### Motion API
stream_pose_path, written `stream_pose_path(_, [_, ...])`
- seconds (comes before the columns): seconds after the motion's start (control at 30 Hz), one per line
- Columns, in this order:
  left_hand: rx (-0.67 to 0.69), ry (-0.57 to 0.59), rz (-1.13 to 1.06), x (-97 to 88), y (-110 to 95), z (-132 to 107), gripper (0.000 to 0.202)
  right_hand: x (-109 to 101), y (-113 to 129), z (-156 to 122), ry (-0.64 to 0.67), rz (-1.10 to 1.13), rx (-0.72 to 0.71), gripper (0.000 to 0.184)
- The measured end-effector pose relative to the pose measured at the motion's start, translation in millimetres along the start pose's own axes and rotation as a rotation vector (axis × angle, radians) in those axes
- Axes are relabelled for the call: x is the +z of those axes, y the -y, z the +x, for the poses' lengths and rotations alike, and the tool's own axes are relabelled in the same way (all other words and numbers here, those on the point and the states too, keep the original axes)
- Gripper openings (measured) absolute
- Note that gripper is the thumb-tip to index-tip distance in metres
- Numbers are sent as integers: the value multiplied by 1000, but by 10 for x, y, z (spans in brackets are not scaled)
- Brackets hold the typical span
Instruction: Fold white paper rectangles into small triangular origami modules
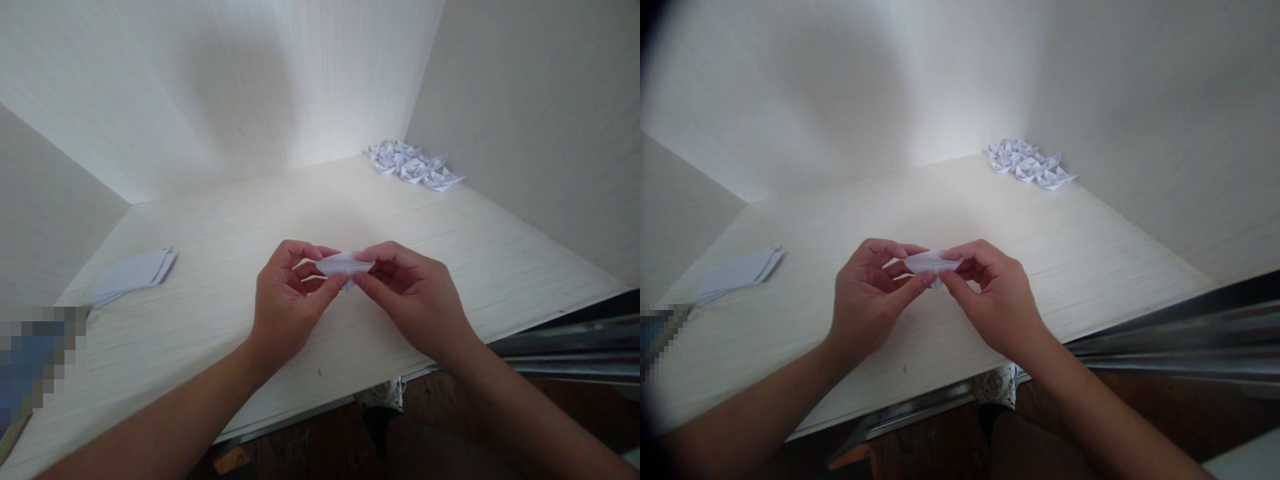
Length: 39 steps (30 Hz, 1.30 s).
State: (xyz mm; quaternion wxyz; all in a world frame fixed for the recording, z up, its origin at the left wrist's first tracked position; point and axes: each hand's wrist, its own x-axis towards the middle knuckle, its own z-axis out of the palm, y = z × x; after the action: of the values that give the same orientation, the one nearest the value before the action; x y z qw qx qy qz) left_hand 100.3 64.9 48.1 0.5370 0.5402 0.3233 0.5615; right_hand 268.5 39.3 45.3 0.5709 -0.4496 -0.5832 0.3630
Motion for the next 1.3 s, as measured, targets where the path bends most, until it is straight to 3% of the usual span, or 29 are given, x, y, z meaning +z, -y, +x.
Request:
stream_pose_path(0.27, [24,45,78,-22,1,-23,27,-37,43,16,85,-19,52,16])
stream_pose_path(0.6, [-161,138,38,-14,-4,-33,14,-43,30,11,66,12,66,14])
stream_pose_path(0.87, [-104,106,25,-19,-33,-46,14,-53,51,3,46,46,24,13])
stream_pose_path(1.1, [-195,65,47,-24,-53,-18,11,-9,70,-26,0,-129,-58,17])
stream_pose_path(1.3, [-159,55,58,-45,-26,-13,17,-14,71,-56,50,-108,-97,12])
